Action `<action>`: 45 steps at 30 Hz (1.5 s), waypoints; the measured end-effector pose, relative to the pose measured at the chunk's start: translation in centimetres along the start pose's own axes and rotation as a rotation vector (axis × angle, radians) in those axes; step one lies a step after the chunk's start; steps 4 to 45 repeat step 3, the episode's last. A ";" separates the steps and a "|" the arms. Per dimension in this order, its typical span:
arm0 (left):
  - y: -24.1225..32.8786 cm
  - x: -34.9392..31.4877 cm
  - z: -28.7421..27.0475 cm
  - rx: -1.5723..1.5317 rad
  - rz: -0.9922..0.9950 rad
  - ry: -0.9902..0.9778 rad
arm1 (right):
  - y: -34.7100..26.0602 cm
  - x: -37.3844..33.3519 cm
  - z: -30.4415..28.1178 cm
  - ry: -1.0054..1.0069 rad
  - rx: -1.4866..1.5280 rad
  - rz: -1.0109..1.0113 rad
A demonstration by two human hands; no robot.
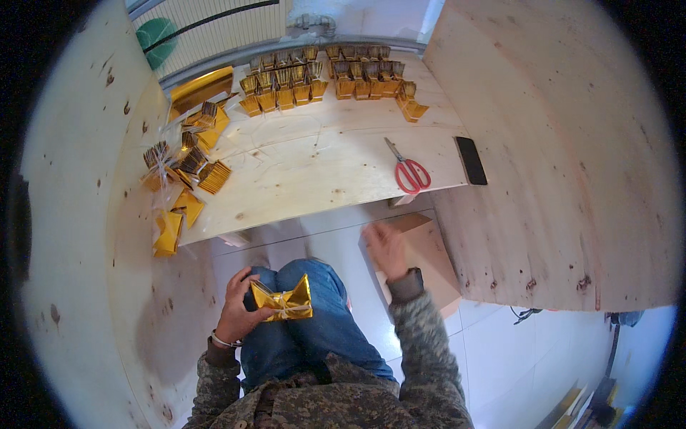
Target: The person ties a stack of gold-colored paper sheets with a white plastic tie, adjusts the knot, and trims the excess tie with scissors. The finished packet is placed on a nearby table.
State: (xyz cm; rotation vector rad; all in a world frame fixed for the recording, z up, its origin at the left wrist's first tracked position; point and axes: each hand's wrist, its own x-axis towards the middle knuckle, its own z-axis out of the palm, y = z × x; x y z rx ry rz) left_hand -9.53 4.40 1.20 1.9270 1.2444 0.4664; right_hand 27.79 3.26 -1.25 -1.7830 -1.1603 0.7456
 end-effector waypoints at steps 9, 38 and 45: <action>-0.3 -0.7 0.1 -0.082 -0.002 0.024 | -0.1 -5.5 2.6 -0.144 0.207 0.140; -0.3 -0.7 0.1 -0.082 -0.002 0.024 | -0.1 -5.5 2.6 -0.144 0.207 0.140; -0.3 -0.7 0.1 -0.082 -0.002 0.024 | -0.1 -5.5 2.6 -0.144 0.207 0.140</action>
